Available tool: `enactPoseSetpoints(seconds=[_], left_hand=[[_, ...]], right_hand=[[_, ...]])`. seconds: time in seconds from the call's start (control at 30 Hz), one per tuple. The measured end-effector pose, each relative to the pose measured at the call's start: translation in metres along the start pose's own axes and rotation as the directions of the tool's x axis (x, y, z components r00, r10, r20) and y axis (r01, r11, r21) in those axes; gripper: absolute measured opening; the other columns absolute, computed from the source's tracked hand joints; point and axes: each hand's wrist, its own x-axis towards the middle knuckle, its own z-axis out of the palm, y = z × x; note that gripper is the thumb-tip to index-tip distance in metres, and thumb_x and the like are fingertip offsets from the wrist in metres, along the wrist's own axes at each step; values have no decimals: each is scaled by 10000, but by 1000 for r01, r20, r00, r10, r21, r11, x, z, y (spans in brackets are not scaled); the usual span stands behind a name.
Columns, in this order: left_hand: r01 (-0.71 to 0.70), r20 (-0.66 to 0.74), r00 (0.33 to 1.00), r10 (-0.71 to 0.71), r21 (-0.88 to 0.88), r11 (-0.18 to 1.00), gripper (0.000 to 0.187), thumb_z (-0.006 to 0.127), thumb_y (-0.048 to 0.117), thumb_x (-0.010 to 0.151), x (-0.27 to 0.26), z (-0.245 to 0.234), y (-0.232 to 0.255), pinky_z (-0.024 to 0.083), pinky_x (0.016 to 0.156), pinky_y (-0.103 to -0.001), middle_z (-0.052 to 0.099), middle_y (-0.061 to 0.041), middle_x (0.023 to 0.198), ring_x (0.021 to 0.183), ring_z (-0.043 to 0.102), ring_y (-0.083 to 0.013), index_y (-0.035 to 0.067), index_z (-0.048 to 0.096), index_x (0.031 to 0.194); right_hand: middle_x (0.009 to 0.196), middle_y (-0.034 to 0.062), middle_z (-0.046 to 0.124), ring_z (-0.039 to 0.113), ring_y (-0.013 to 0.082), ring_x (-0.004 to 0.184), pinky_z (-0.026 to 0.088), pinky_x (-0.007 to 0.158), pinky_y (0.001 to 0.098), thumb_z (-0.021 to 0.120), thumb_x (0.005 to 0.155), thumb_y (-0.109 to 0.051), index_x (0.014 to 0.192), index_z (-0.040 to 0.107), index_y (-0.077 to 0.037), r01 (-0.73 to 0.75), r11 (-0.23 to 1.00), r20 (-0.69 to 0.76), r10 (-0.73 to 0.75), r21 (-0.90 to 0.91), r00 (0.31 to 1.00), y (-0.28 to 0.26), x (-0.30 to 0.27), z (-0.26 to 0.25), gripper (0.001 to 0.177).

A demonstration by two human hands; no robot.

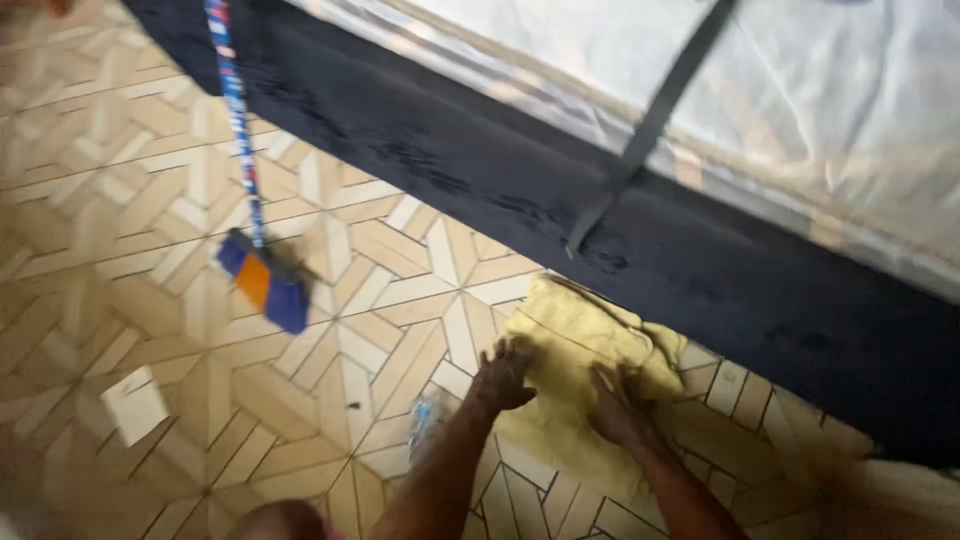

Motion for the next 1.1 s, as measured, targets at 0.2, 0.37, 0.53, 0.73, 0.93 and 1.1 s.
enactPoseSetpoints(seconds=[0.2,0.37,0.53,0.73,0.93,1.1], left_hand=[[257,90,963,-253,-45,965,922,707,524,904,-99,-100,-21,287,1175,-665,275,-222,1650,1543,226,-422,219,232,1633],[408,100,913,-396,-186,894,862,721,486,873,-201,-208,-3,371,1132,-618,414,-178,1559,1478,342,-384,185,321,1575],[420,17,903,-429,-244,874,794,743,491,862,-264,-245,6,464,1051,-541,576,-205,1373,1316,507,-415,108,425,1480],[333,-135,899,-417,-408,850,696,794,429,789,-331,-317,39,528,933,-492,692,-233,1144,1095,653,-427,68,577,1343],[388,21,905,-425,-450,804,595,762,434,820,-368,-399,64,547,949,-455,702,-202,1181,1119,674,-381,91,615,1283],[421,73,896,-437,-449,788,750,752,466,892,-358,-413,65,478,1054,-438,596,-213,1360,1267,575,-376,44,485,1452]], right_hand=[[1701,141,138,36,351,1587,147,1263,513,707,934,-442,1626,166,-148,259,966,-28,-258,21,966,-40,-9,-24,926],[1633,118,351,280,296,1533,296,1231,423,708,920,-437,1550,388,-155,315,949,91,-313,-6,945,-132,-128,-131,761],[1488,105,562,528,257,1388,425,1146,373,744,874,-447,1414,565,-127,408,911,82,-413,62,907,-170,-197,-181,652],[1391,122,645,636,264,1285,505,1074,371,737,879,-457,1385,596,-127,370,929,206,-365,15,908,-211,-291,-247,620],[1384,132,640,626,260,1292,497,1082,375,742,881,-471,1390,603,-142,357,934,230,-345,-9,910,-245,-339,-299,622],[1261,66,725,698,218,1184,531,1016,347,735,885,-372,1317,640,-152,418,908,182,-415,26,891,-257,-332,-323,495]])
